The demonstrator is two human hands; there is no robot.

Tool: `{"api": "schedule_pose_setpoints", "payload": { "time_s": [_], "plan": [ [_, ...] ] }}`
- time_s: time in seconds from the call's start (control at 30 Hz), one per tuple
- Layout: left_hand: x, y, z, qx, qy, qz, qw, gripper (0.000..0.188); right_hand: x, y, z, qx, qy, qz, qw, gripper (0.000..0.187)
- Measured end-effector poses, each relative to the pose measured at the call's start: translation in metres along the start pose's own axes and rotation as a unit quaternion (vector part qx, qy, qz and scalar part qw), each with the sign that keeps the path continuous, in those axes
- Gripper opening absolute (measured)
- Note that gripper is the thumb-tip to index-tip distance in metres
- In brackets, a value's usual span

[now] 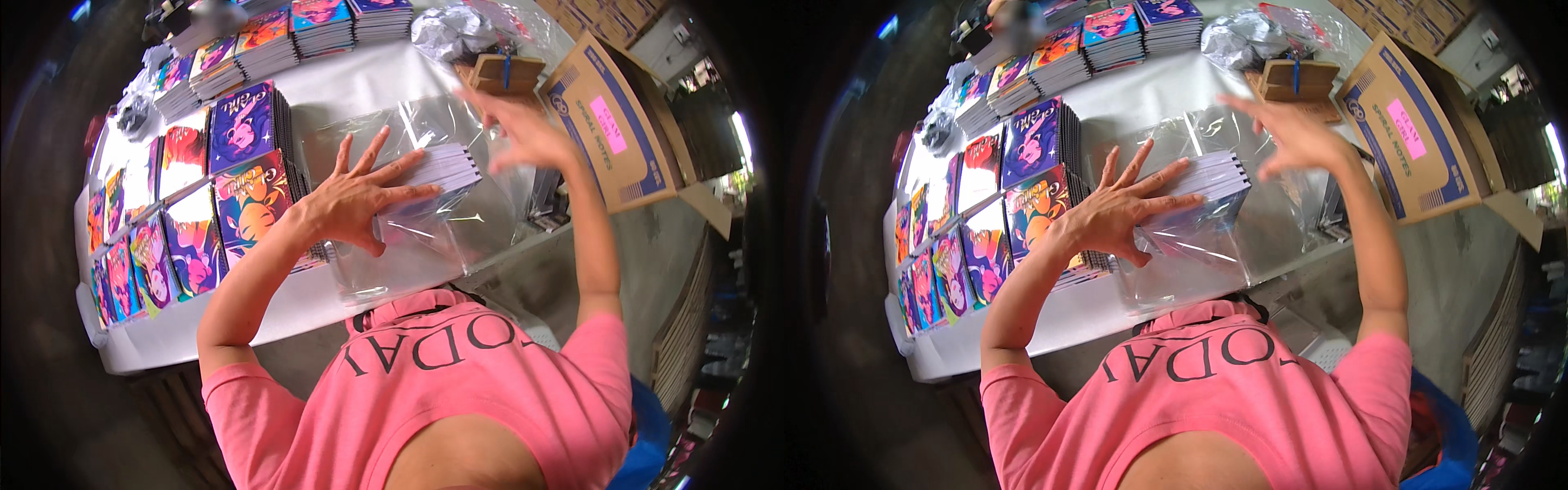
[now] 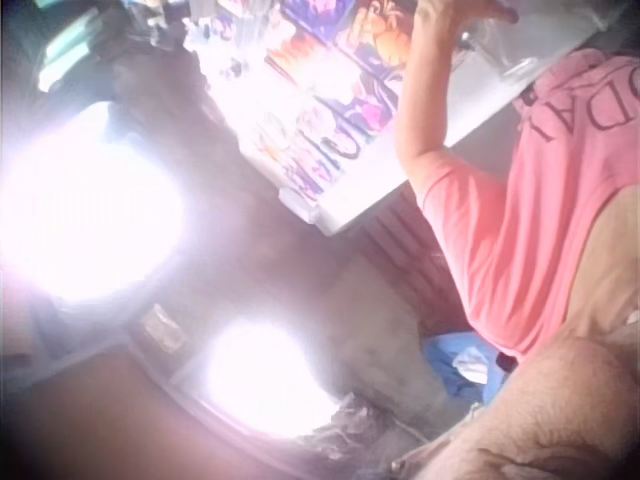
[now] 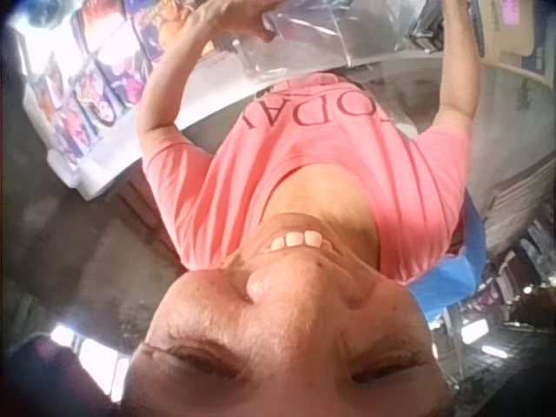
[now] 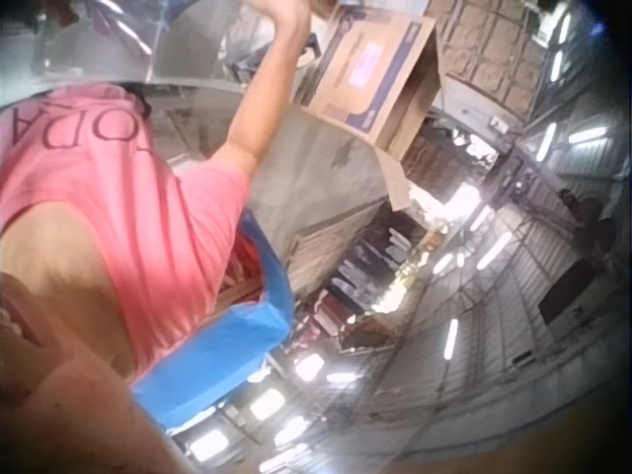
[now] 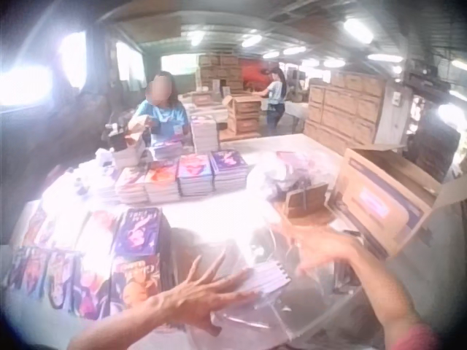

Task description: The person prepares plastic bags on a table, sorts through stacks of spiral notebooks, and inserts groups of them into the bags before placing the bags into a cardboard box using a tape dispenser.

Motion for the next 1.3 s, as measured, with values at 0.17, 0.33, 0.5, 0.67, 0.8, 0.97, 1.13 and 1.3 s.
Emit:
{"api": "schedule_pose_setpoints", "payload": {
  "time_s": [0.17, 0.33, 0.5, 0.67, 0.8, 0.97, 1.13, 1.3],
  "plan": [
    [-0.012, 0.0, -0.006, 0.006, 0.064, 0.019, 0.998, 0.101, -0.062, 0.025, -0.027, 0.212, 0.002, 0.236, 0.948, 0.052],
    [-0.014, -0.004, 0.003, 0.046, 0.086, 0.079, 0.992, 0.076, -0.046, 0.027, -0.026, 0.209, -0.261, 0.308, 0.89, 0.017],
    [-0.04, -0.002, -0.012, 0.038, 0.212, 0.478, 0.851, 0.068, -0.052, 0.028, -0.008, 0.075, -0.348, 0.212, 0.91, 0.03],
    [-0.019, 0.009, 0.012, 0.096, 0.157, 0.546, 0.817, 0.071, -0.082, 0.019, 0.009, 0.08, -0.332, 0.118, 0.932, 0.022],
    [-0.062, 0.001, 0.01, 0.175, 0.142, 0.469, 0.854, 0.057, -0.07, 0.009, -0.007, 0.07, -0.494, 0.076, 0.863, 0.021],
    [-0.054, -0.015, 0.014, 0.251, 0.228, 0.492, 0.802, 0.041, -0.05, 0.016, -0.006, -0.014, -0.646, 0.091, 0.758, 0.053],
    [-0.04, -0.016, 0.001, 0.271, 0.35, 0.42, 0.792, 0.037, -0.078, 0.016, 0.005, -0.021, -0.3, 0.06, 0.952, 0.049],
    [-0.036, -0.013, -0.009, 0.252, 0.325, 0.384, 0.827, 0.033, -0.084, -0.007, 0.007, -0.056, -0.479, -0.022, 0.876, 0.021]
  ]
}}
Point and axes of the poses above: each hand's wrist, its own y-axis away from the middle knuckle, its own x-axis out of the back of the hand, z = x × y, the point moved 2 cm from there along -y, towards the middle knuckle, and after that the axes turned 11 degrees about -x, right-handed, at the moved point
